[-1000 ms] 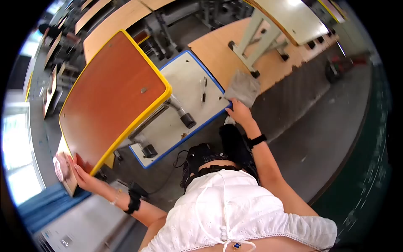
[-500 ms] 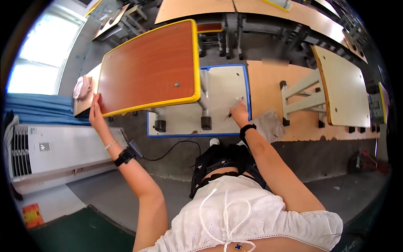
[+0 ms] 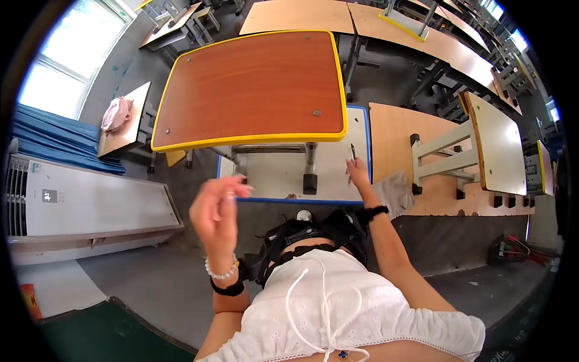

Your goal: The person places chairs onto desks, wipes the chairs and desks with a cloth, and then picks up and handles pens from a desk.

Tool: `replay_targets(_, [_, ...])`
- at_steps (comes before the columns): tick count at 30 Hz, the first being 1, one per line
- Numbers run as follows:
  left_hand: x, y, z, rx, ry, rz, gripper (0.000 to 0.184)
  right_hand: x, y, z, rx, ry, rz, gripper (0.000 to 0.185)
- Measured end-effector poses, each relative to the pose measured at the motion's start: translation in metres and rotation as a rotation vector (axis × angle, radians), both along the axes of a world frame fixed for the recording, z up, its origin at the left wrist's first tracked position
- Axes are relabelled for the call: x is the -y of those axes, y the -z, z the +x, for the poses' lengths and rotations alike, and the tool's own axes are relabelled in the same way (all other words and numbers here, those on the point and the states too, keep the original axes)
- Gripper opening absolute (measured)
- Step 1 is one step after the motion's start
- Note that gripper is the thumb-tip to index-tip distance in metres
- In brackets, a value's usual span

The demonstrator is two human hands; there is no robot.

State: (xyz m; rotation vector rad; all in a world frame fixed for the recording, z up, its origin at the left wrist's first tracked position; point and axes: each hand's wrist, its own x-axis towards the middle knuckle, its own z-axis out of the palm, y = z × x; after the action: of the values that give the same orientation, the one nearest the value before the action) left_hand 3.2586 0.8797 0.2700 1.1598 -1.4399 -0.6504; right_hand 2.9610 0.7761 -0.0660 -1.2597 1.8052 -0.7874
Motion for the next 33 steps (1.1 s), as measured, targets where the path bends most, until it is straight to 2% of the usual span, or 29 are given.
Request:
replay_targets(2, [0.001, 0.008, -0.003, 0.029, 0.118, 0.190, 0.015, -0.021, -0.085, -0.001, 0.307, 0.007, -0.173, 0.022])
replay_targets(4, [0.005, 0.013, -0.003, 0.021, 0.273, 0.291, 0.016, -0.039, -0.142, -0.001, 0.616, 0.079, -0.336, 0.020])
replay_targets(6, [0.015, 0.009, -0.012, 0.011, 0.451, 0.362, 0.021, -0.076, -0.240, 0.006, 0.684, 0.106, -0.223, 0.020])
replay_targets(9, [0.023, 0.001, -0.035, 0.033, 0.539, 0.113, 0.031, -0.113, -0.293, 0.036, 0.875, -0.092, -0.390, 0.020])
replay_targets(10, [0.024, -0.003, -0.044, -0.029, 0.585, 0.061, 0.036, -0.122, -0.305, 0.044, 0.914, -0.160, -0.365, 0.020])
replay_targets(12, [0.025, -0.011, -0.060, -0.155, 0.669, -0.039, 0.047, -0.136, -0.320, 0.058, 0.991, -0.298, -0.308, 0.022])
replay_targets(15, [0.022, -0.012, -0.065, -0.166, 0.760, -0.099, 0.052, -0.145, -0.325, 0.072, 1.020, -0.375, -0.307, 0.026])
replay_targets(19, [0.015, -0.010, -0.064, -0.272, 0.679, -0.109, 0.047, -0.145, -0.325, 0.085, 1.036, -0.417, -0.314, 0.029])
replay_targets(20, [0.015, -0.009, -0.061, -0.238, 0.668, -0.151, 0.047, -0.145, -0.324, 0.087, 0.972, -0.425, -0.312, 0.031])
replay_targets(22, [0.016, -0.007, -0.057, -0.171, 0.648, -0.235, 0.048, -0.144, -0.326, 0.092, 1.022, -0.409, -0.284, 0.032])
replay_targets(25, [0.011, -0.002, -0.059, -0.355, 0.675, -0.084, 0.052, -0.143, -0.327, 0.100, 1.071, -0.416, -0.221, 0.034])
replay_targets(26, [0.013, 0.001, -0.058, -0.343, 0.669, -0.073, 0.054, -0.142, -0.327, 0.101, 1.081, -0.425, -0.196, 0.035])
replay_targets(30, [0.017, 0.005, -0.058, -0.417, 0.563, 0.022, 0.044, -0.134, -0.329, 0.111, 1.058, -0.374, -0.106, 0.029])
replay_targets(33, [0.033, 0.013, -0.055, -0.476, 0.583, 0.089, 0.041, -0.124, -0.327, 0.120, 1.073, -0.321, -0.116, 0.025])
